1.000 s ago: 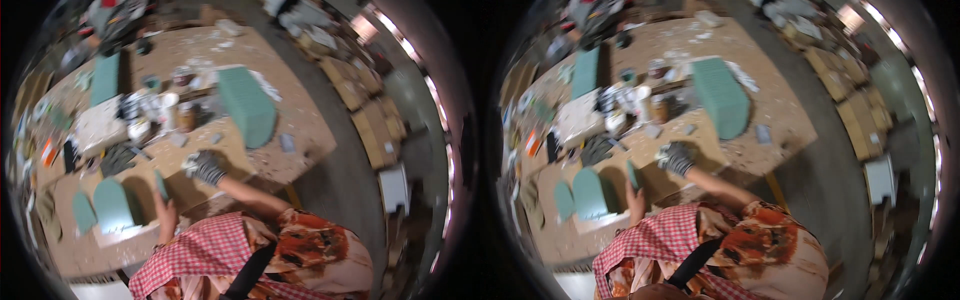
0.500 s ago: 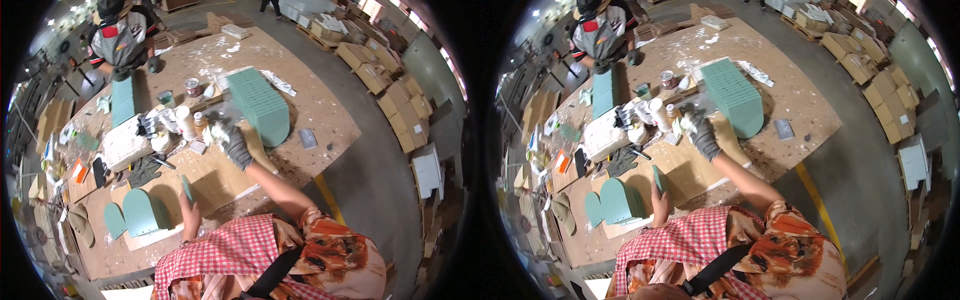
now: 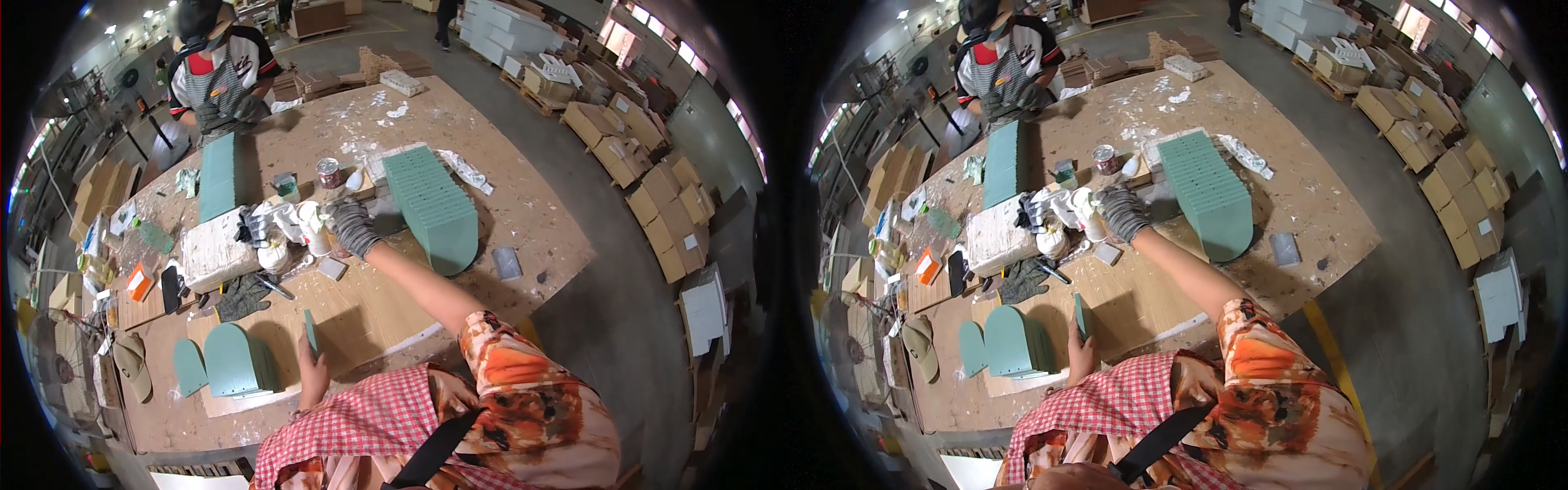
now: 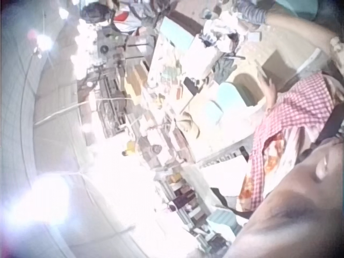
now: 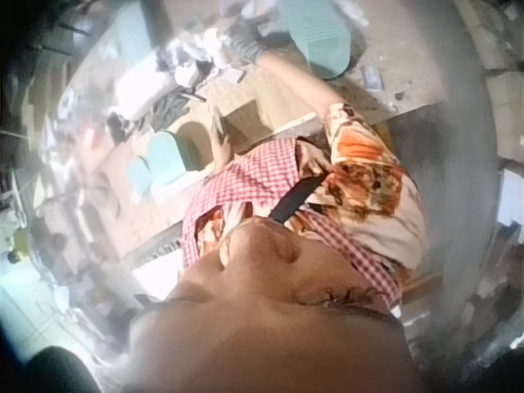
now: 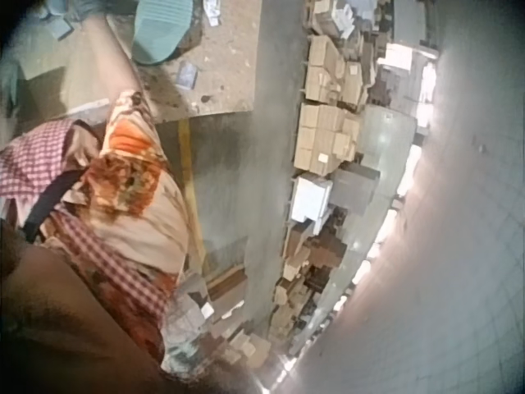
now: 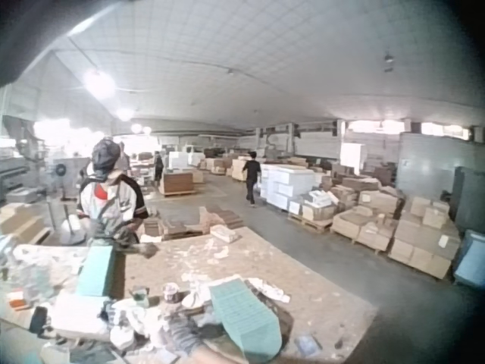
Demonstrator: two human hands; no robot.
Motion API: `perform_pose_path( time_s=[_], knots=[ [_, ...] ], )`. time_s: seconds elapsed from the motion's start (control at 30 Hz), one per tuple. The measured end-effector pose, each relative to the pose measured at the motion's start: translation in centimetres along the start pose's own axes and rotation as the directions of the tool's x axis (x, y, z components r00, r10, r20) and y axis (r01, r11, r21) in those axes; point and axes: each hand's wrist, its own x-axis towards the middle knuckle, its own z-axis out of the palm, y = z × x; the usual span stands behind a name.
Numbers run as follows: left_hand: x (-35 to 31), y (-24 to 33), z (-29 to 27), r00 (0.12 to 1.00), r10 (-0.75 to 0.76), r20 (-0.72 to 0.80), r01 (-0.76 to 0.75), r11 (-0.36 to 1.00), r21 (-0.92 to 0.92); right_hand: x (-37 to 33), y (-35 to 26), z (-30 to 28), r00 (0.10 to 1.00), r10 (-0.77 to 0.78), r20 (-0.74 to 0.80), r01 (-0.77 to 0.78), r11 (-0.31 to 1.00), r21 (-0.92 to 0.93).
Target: The person wipes the edges and surfaces of several arched green wooden pieces with a cloth.
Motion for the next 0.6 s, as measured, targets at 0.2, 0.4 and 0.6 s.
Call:
perform_pose_path(
  time_s=[0.2,0.4,0.6],
  knots=[
    [0.5,0.2,0.8,0.999,-0.026,0.039,0.026,1.000,0.008,-1.8,-1.3,-4.2,0.995,-0.097,-0.005,0.096,0.983,0.155],
    [0.8,-2.4,0.6,1.000,0.008,0.018,-0.007,0.997,-0.076,-1.0,-3.1,-3.3,0.993,0.119,-0.020,-0.111,0.964,0.242],
    [1.3,-1.5,-0.2,0.998,-0.047,0.046,0.052,0.992,-0.112,-0.6,-1.5,-0.7,0.996,0.053,0.077,-0.075,0.941,0.330]
  ],
)
